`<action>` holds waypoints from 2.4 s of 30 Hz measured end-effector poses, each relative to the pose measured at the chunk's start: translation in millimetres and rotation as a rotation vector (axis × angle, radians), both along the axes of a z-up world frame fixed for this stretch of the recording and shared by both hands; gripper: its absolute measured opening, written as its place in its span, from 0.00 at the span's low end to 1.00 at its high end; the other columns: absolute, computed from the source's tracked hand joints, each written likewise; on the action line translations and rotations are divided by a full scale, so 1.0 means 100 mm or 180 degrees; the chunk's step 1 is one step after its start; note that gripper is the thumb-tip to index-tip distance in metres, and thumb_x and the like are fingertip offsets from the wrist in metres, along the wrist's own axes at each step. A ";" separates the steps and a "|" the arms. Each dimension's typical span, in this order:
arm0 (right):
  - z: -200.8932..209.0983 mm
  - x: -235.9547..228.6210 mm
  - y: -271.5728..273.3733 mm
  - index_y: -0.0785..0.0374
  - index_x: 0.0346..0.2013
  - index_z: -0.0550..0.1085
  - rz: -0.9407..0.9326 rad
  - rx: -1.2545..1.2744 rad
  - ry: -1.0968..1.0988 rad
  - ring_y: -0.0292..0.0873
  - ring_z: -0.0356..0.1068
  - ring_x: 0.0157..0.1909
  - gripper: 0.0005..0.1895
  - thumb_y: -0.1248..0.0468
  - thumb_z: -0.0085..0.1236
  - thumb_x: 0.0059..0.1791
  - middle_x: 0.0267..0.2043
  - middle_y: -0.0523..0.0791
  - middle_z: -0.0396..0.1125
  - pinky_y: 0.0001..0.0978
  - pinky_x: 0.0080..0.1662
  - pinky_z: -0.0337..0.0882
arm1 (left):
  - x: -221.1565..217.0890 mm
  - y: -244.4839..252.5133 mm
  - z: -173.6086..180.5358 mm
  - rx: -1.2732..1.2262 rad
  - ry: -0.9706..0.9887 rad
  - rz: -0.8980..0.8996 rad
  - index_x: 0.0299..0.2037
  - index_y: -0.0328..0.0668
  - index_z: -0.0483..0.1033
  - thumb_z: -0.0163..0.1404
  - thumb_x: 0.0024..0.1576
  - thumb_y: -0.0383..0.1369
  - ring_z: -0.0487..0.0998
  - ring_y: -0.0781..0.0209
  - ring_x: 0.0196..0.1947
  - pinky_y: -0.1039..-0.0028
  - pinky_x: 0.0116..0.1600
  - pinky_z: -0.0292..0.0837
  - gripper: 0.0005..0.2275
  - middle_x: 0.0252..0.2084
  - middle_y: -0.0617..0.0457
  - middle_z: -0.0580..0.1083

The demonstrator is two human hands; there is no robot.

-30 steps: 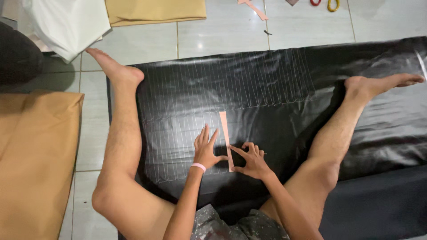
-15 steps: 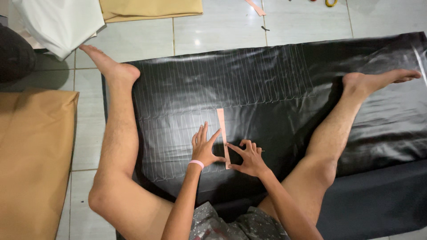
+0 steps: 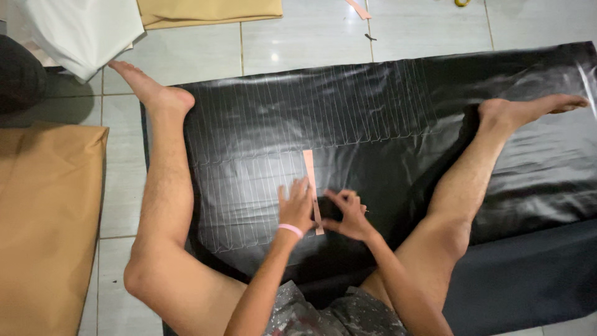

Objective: The person sits on the floor and uses a pink ruler and a white marking tool to draw straight lines on a large black fabric sheet. They repeatedly reposition the ruler and draw parallel lines across the material.

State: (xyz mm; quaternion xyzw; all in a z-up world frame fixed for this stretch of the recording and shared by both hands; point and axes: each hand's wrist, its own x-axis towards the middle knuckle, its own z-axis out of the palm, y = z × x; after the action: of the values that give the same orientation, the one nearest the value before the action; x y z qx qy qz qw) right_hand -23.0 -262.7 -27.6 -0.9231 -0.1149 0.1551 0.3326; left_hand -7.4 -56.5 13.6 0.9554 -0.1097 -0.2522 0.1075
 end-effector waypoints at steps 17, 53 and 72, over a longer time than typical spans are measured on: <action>0.38 0.53 0.45 0.45 0.36 0.79 0.3258 -0.0657 -0.0715 0.38 0.73 0.51 0.06 0.55 0.57 0.46 0.38 0.31 0.76 0.42 0.72 0.49 | -0.33 -1.61 -1.23 0.5310 -0.0298 -0.3749 0.73 0.43 0.54 0.46 0.60 0.38 0.61 0.47 0.68 0.59 0.67 0.58 0.29 0.71 0.45 0.59; 0.55 -0.62 -0.11 0.64 0.50 0.76 0.1120 0.0655 -0.0378 0.48 0.77 0.48 0.22 0.77 0.53 0.41 0.47 0.46 0.77 0.42 0.50 0.76 | 0.28 0.07 0.02 -0.0511 -0.0134 -0.0001 0.64 0.42 0.56 0.75 0.20 0.52 0.53 0.47 0.72 0.35 0.72 0.34 0.58 0.78 0.58 0.44; 0.50 0.08 0.11 0.63 0.43 0.76 0.0136 0.0553 -0.1072 0.49 0.78 0.43 0.10 0.75 0.54 0.48 0.45 0.46 0.77 0.38 0.45 0.77 | 0.32 0.13 0.17 -0.0661 0.0190 0.0130 0.70 0.44 0.48 0.76 0.21 0.50 0.40 0.59 0.78 0.40 0.75 0.24 0.64 0.79 0.60 0.43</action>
State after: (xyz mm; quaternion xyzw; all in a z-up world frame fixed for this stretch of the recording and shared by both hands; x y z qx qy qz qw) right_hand -15.5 -252.0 22.3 -0.9012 -0.2014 -0.0050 0.3838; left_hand 24.5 -43.2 30.4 0.9332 -0.1125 -0.2656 0.2142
